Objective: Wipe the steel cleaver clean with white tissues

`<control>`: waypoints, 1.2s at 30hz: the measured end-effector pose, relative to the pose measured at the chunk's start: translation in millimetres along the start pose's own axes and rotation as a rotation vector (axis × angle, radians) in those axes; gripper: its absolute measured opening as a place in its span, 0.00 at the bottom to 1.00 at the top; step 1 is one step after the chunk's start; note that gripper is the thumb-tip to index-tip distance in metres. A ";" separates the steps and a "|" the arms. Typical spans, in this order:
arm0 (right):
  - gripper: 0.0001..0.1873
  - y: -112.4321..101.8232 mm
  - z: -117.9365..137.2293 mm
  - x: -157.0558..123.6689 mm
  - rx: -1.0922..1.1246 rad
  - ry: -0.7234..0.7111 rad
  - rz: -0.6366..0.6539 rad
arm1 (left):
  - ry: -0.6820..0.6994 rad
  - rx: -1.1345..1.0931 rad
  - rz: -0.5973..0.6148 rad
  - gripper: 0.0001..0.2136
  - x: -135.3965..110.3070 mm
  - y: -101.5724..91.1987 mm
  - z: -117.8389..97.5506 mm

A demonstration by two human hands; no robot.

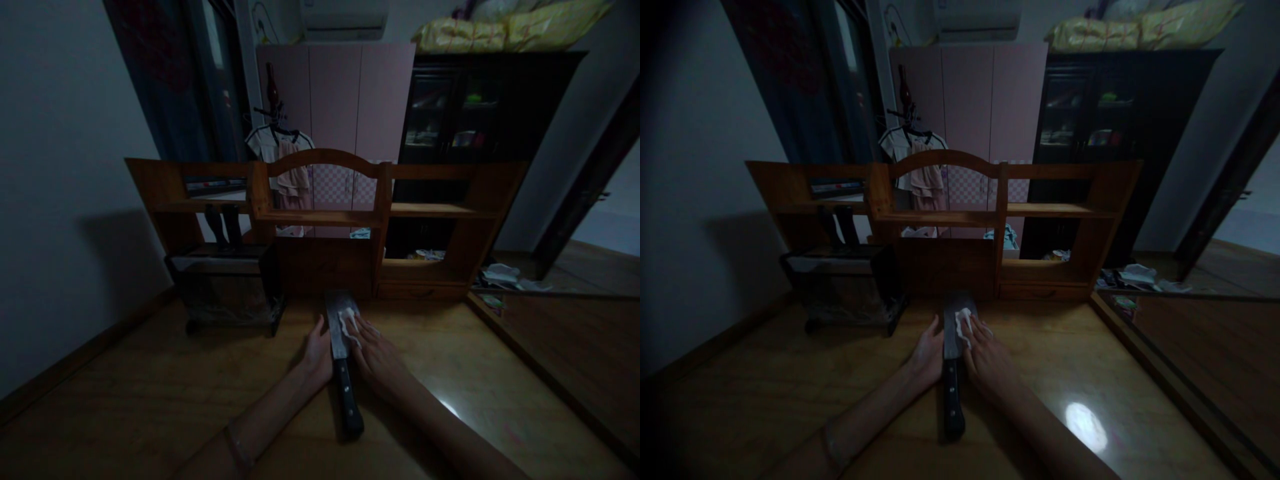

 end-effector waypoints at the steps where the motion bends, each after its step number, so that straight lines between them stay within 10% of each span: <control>1: 0.27 1.2 -4.2 -0.5 -0.020 0.016 -0.019 | 0.003 0.003 -0.008 0.26 0.6 -1.0 0.0; 14: 0.28 -7.9 27.8 0.4 0.117 -0.092 0.106 | -0.035 0.003 -0.061 0.24 0.5 -1.9 1.8; 28: 0.26 -11.2 -18.1 0.0 -0.044 0.062 -0.079 | 0.006 0.029 0.004 0.28 2.6 -3.4 0.5; 36: 0.27 -16.1 26.3 0.9 0.136 -0.104 0.124 | 0.007 0.023 -0.140 0.24 2.6 -7.0 1.6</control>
Point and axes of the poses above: each hand's wrist, its own x-axis towards the middle knuckle, its own y-axis out of the palm, z = x × y, the point moved 4 cm from there along x, towards the middle knuckle, and after that the axes turned 7 degrees about -z, right-handed, at the moved point
